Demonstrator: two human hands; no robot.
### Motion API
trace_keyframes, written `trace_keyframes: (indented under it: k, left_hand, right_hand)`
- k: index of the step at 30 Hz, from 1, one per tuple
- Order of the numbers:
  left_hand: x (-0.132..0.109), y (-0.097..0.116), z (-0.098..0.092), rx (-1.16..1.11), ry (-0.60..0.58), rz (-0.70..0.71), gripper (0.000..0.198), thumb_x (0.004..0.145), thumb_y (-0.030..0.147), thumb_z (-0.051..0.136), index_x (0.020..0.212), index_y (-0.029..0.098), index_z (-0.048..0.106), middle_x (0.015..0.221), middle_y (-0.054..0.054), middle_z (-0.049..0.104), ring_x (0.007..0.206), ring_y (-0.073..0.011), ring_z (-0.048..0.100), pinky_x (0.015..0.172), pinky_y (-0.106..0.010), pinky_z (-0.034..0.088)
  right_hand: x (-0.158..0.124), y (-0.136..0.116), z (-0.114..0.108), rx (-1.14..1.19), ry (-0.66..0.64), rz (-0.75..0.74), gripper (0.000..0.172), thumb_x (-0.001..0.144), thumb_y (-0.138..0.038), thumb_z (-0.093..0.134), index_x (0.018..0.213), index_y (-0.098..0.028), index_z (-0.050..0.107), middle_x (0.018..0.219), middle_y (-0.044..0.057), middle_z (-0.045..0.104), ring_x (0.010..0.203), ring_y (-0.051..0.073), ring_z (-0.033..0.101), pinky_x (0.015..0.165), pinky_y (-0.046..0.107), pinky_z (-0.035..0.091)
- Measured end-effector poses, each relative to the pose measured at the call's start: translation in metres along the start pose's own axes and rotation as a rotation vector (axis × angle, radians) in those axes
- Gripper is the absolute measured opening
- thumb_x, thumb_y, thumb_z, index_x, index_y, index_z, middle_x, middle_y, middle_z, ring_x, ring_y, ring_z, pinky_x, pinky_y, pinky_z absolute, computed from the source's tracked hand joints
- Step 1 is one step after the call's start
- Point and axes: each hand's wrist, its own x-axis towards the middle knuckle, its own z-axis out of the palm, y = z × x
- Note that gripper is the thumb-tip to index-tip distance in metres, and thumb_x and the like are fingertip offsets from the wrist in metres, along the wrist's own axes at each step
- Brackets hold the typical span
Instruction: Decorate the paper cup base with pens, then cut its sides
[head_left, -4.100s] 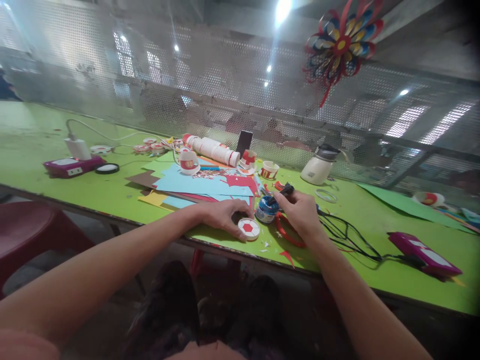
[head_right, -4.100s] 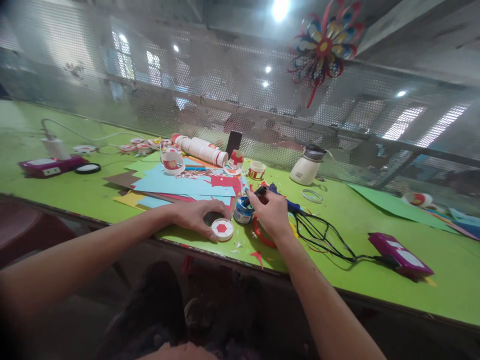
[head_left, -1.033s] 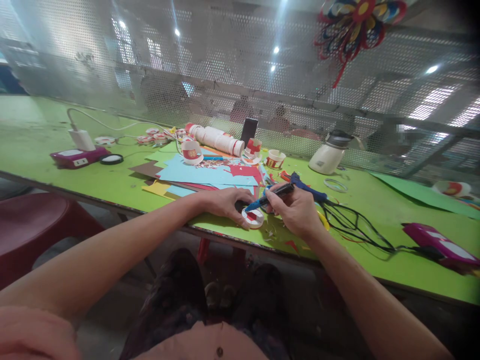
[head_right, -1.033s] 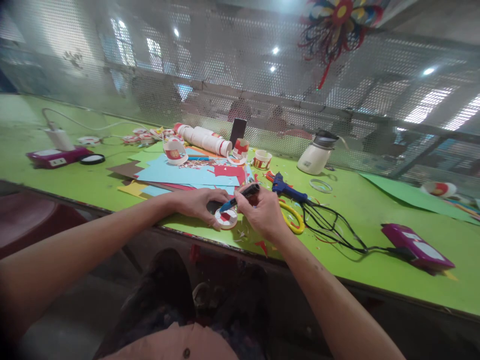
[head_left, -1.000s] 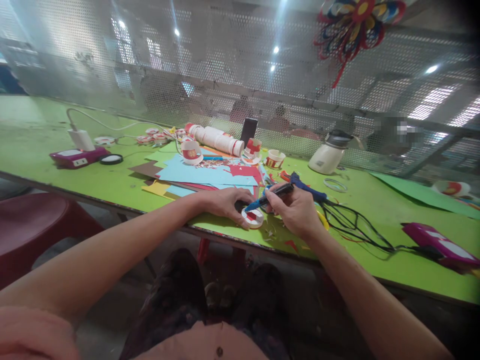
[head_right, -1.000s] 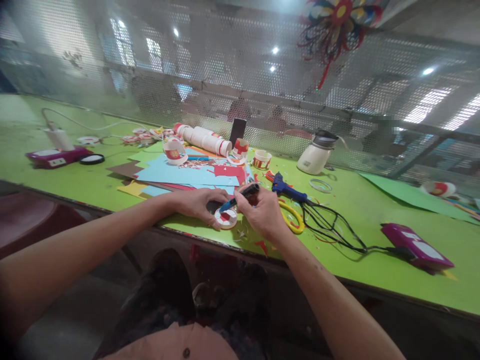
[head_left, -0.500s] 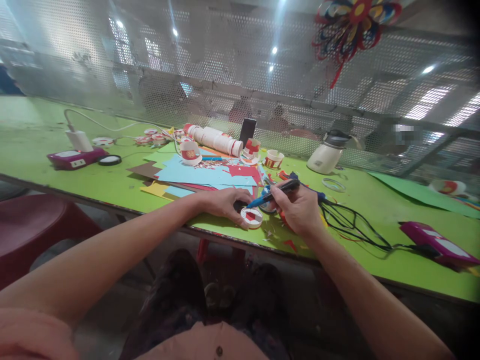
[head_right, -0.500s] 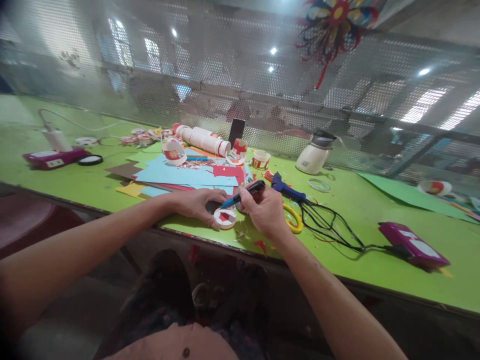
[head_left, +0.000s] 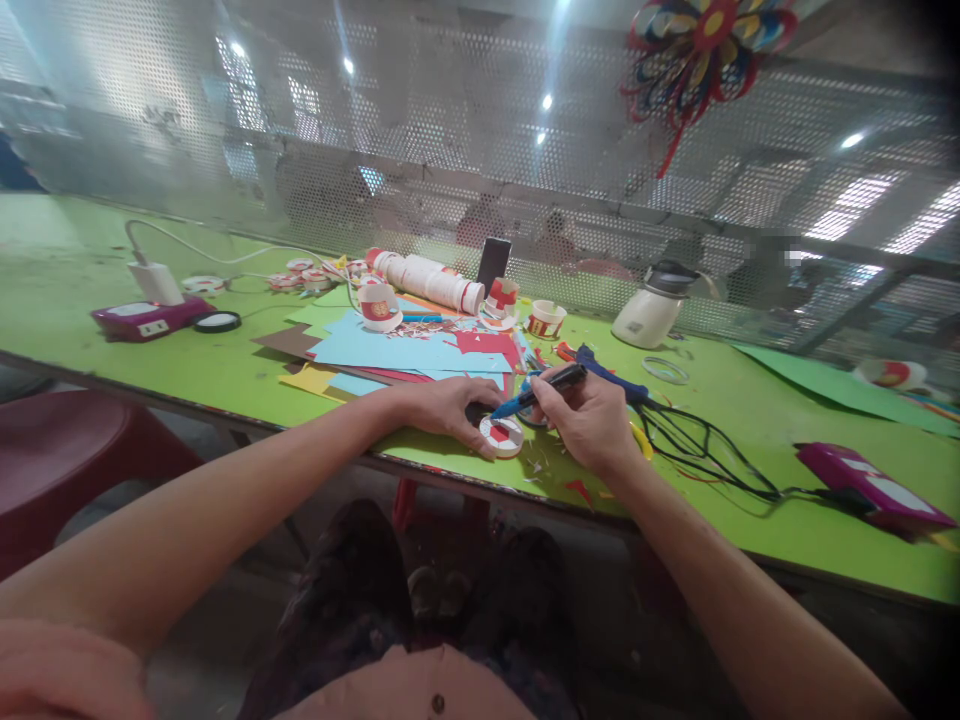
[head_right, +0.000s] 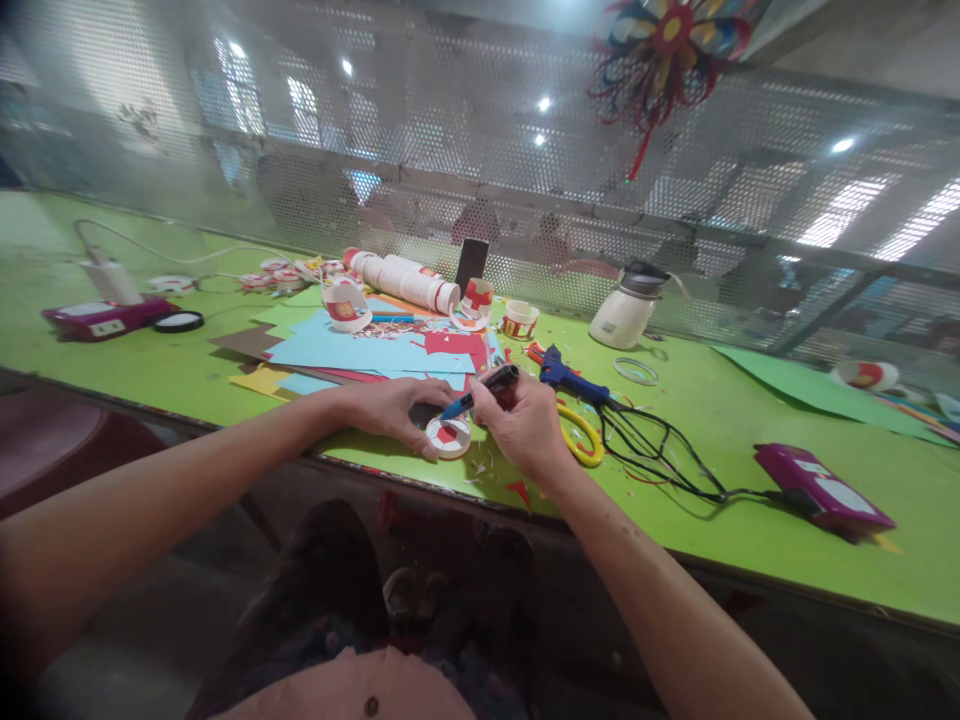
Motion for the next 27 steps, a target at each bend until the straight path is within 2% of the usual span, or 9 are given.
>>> trace_keyframes:
  k: [18,27]
  left_hand:
    - [0.0002,-0.0018,0.0002,-0.006,0.02,0.016,0.048,0.07,0.05,0.074,0.107,0.02,0.067,0.108,-0.005,0.061,0.099,-0.0222,0.056,0.084,-0.027,0.04]
    - [0.0017,-0.005,0.0022,-0.005,0.024,0.027,0.047,0.07,0.05,0.075,0.103,0.017,0.067,0.106,-0.006,0.06,0.099,-0.0226,0.055,0.083,-0.027,0.04]
  right_hand:
    - [-0.0004,-0.002,0.0,-0.018,-0.033,0.006,0.025,0.08,-0.043,0.063,0.071,-0.02,0.056,0.051,-0.002,0.059,0.043,0.011,0.05,0.044,0.024,0.043]
    - [-0.0009,-0.0018,-0.0027,-0.133,-0.1,-0.088,0.016,0.081,-0.032,0.059,0.073,-0.018,0.058,0.056,-0.002,0.058,0.049,0.011,0.052,0.046,0.024,0.042]
